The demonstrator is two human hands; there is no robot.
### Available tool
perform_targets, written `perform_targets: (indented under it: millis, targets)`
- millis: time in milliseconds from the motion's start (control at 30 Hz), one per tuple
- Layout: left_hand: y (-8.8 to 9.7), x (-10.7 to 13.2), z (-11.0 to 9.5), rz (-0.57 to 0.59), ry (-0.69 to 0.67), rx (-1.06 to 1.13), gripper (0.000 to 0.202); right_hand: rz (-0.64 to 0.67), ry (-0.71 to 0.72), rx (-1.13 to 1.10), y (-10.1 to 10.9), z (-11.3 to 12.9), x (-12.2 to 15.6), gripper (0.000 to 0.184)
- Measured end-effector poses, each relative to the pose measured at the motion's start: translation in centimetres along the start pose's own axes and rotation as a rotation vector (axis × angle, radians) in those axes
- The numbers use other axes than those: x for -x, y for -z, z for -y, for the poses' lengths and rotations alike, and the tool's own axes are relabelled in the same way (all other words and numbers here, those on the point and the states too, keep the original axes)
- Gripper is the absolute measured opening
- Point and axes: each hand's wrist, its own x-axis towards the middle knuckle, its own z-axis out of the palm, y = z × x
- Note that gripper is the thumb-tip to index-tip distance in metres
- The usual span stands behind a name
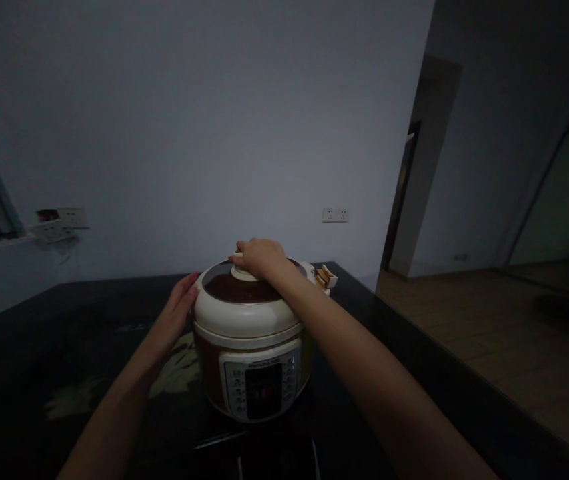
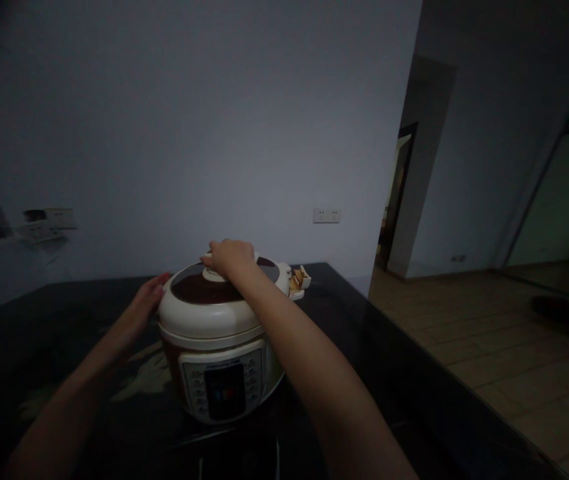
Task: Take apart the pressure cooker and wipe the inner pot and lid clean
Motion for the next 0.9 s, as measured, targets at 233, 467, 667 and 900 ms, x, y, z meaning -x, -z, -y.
perform_targets:
  millis: [233, 467, 667, 900]
  targets:
    - [0.01, 0.02, 0.10, 0.000, -0.059, -0.052, 0.065, 0.014, -0.052, -0.020, 0.08, 0.36, -0.09, 0.048]
    - [-0.12, 0.31, -0.28, 0.000, -0.041, -0.054, 0.066, 0.024, -0.112, -0.043, 0.11, 0.85, -0.30, 0.045]
    - [-0.05, 0.26, 0.00, 0.016, -0.058, -0.060, 0.064, 0.016, -0.141, -0.061, -0.03, 0.97, -0.43, 0.044]
    - [-0.08, 0.40, -0.09, 0.013, -0.062, -0.068, 0.062, 0.025, -0.138, -0.067, -0.06, 0.99, -0.51, 0.044]
